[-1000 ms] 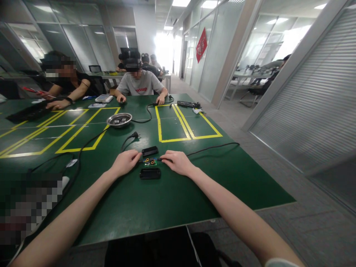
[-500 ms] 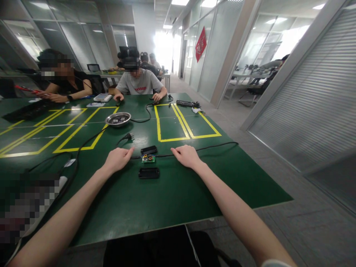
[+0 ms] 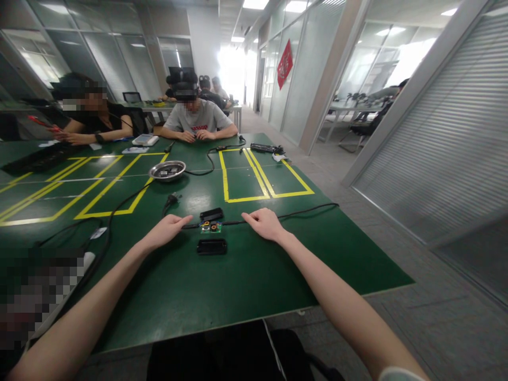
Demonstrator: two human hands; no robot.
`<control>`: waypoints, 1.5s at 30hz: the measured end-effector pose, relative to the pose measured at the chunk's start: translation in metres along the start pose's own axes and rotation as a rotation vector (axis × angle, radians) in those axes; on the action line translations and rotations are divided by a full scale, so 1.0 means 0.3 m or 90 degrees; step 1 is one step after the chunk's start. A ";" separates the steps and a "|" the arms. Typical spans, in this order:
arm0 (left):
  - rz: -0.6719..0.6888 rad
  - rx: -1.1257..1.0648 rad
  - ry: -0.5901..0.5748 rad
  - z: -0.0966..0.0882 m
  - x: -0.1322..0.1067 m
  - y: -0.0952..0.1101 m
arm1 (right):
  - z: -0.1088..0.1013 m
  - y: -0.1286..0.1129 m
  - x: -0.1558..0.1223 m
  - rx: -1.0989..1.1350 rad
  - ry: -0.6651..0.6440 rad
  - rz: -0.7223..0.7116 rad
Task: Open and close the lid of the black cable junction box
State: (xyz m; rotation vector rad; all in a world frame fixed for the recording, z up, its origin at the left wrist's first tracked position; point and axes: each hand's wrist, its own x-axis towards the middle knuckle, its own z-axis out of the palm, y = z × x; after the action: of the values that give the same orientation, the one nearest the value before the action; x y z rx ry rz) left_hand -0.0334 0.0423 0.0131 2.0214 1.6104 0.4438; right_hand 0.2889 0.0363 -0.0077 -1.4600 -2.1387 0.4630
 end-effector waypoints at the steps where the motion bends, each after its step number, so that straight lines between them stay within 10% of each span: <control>1: -0.002 -0.044 -0.018 -0.002 -0.002 0.001 | -0.002 0.001 -0.002 0.032 -0.020 -0.003; 16: 0.032 -0.238 -0.275 -0.067 -0.034 0.003 | -0.030 0.007 -0.028 0.257 -0.189 -0.031; 45: 0.056 -0.151 -0.280 -0.053 -0.029 0.005 | -0.017 0.004 -0.025 0.173 -0.143 -0.031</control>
State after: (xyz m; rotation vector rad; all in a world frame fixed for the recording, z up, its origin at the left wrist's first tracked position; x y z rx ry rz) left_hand -0.0431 0.0365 0.0275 1.8533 1.1503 0.1901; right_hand 0.2949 0.0298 -0.0059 -1.2494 -2.1724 0.8988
